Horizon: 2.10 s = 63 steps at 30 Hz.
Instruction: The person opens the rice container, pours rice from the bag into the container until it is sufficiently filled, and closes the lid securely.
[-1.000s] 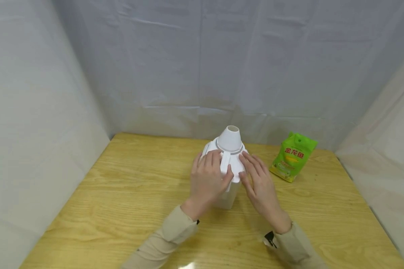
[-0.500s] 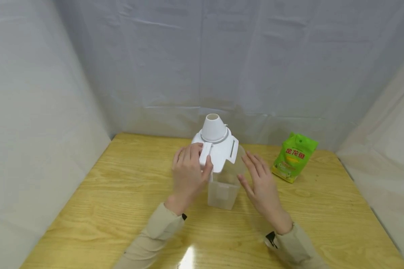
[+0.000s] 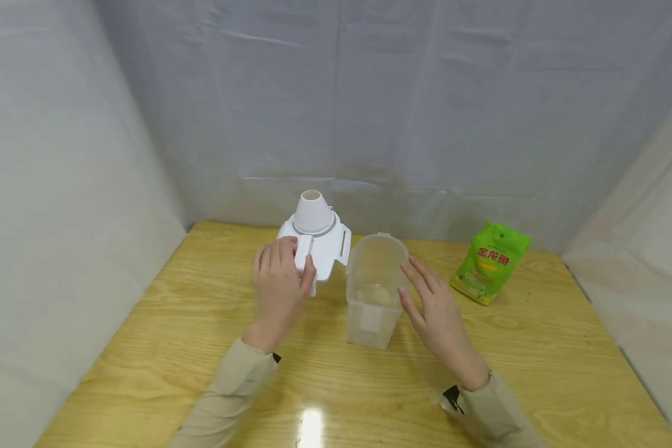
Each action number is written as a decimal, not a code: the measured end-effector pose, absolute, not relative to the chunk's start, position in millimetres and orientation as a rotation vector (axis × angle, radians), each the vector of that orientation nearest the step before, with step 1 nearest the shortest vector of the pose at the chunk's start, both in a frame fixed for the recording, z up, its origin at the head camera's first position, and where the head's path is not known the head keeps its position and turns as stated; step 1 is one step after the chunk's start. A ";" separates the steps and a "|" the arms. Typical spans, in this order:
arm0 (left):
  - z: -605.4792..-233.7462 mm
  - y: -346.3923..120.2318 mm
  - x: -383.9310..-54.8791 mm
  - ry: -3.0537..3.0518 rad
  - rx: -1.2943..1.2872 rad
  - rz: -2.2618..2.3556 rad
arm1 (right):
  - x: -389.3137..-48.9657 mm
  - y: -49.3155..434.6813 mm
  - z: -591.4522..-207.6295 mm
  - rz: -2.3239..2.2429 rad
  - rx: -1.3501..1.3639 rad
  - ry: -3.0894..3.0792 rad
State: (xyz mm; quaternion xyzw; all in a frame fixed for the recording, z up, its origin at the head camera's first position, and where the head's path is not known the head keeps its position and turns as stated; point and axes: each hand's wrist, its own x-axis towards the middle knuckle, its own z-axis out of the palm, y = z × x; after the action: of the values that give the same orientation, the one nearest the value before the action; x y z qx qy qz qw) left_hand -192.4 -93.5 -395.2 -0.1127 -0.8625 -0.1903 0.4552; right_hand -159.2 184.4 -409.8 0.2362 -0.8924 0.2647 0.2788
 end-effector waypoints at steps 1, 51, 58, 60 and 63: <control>-397.6 -96.9 -193.1 -2.138 -0.279 -0.459 | -159.2 184.7 -409.9 0.714 0.635 -2.396; -459.4 -162.3 -204.9 -2.725 -0.152 -0.137 | -163.4 188.1 -414.5 0.719 0.670 -2.368; -452.3 -164.4 -204.6 -2.629 -0.155 -0.159 | -163.4 187.7 -413.0 0.713 0.682 -2.367; -447.4 -163.0 -204.9 -2.597 -0.174 -0.200 | -163.3 187.7 -412.9 0.717 0.681 -2.371; -437.6 -157.1 -204.2 -2.580 -0.232 -0.262 | -163.3 187.7 -413.0 0.727 0.679 -2.377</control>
State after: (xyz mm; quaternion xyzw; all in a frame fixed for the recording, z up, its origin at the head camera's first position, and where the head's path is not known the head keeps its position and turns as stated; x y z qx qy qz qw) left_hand -204.2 -157.1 -437.6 -0.0861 -0.9553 -0.0968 0.2656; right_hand -163.3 187.7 -413.0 0.2532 -0.8860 0.2708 0.2786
